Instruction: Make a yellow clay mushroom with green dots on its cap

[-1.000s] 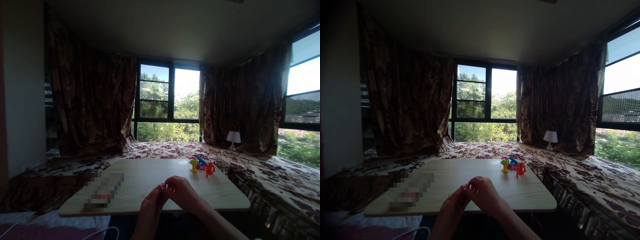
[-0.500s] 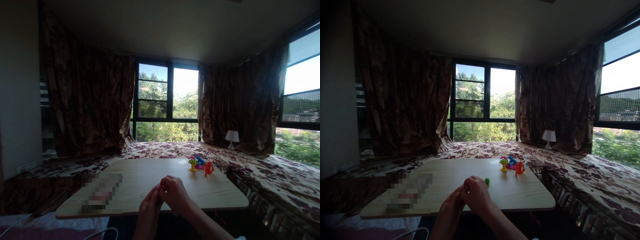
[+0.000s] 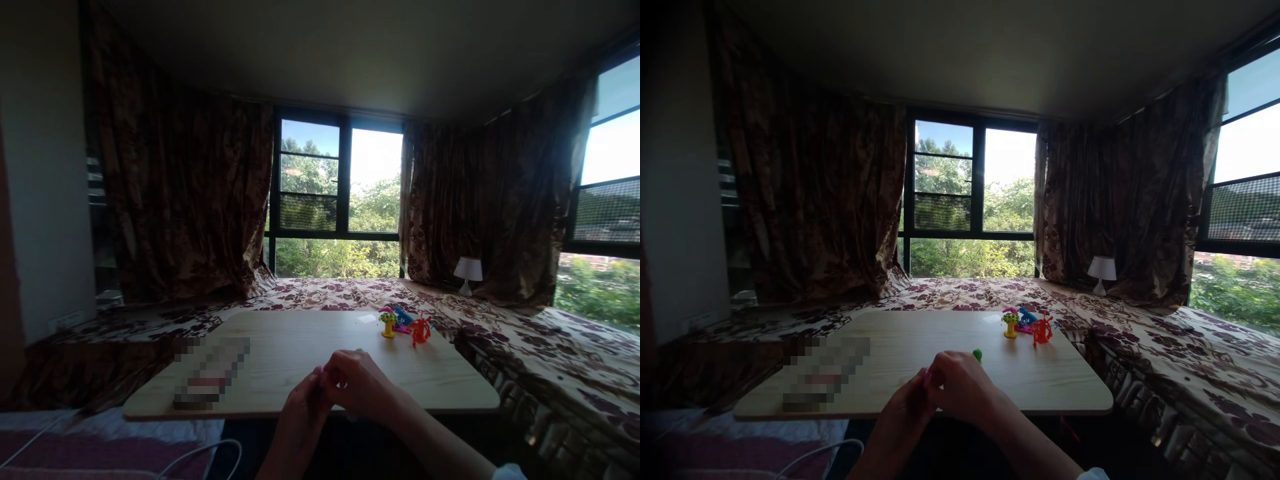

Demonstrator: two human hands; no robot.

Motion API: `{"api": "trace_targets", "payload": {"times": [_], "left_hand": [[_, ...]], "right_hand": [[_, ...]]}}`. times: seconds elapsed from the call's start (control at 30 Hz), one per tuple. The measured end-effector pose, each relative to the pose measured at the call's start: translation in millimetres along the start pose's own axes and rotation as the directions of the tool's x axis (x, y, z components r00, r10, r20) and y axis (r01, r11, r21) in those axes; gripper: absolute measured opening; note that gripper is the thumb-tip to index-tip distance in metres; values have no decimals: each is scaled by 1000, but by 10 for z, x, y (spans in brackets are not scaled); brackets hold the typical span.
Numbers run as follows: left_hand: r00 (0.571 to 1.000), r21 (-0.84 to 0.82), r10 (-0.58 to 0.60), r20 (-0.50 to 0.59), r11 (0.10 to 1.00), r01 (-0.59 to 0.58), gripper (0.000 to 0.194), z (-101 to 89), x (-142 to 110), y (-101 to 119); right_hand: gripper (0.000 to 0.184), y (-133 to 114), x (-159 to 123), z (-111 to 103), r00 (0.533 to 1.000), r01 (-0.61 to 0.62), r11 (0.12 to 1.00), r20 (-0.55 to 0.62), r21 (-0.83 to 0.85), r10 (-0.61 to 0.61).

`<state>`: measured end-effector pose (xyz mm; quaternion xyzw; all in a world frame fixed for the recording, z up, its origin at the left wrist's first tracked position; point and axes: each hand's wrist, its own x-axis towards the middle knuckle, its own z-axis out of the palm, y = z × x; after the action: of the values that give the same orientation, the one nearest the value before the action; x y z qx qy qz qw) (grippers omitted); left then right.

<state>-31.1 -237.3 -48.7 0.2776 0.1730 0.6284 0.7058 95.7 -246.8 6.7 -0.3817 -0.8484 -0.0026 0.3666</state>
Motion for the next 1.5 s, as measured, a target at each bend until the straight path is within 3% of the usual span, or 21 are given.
{"api": "trace_targets", "payload": {"times": [0.27,0.47,0.57,0.7,0.9,1.13,1.43,1.5], "left_hand": [[1000,28,2,-3,1000,-2,14,17,-51,-72],[1000,-92,-13,23,996,15,11,84,-25,-57],[999,-159,-34,8,987,34,10,119,-34,-49],[999,-217,-28,-28,976,22,10,149,-51,-19],[993,-231,-40,113,971,66,11,190,-93,60],[999,-170,-13,34,985,19,8,128,-61,-6],[992,-25,37,-124,999,-40,8,43,-24,-109],[994,4,19,-109,1000,-19,13,68,-45,-98]], "right_hand": [[6,41,25,199,992,-97,987,-91,-127,86],[15,53,-47,19,1000,-15,981,15,196,13],[32,44,-96,-58,999,-42,964,-12,264,47],[36,-28,-102,-81,998,-11,990,-55,142,19],[18,-107,-50,-68,987,-1,999,-159,-34,-5],[15,-67,-76,-66,996,32,998,-78,-49,-36],[11,-73,-13,239,986,-81,972,-159,-220,46],[11,-65,-1,266,982,-106,972,-177,-212,68]]}}
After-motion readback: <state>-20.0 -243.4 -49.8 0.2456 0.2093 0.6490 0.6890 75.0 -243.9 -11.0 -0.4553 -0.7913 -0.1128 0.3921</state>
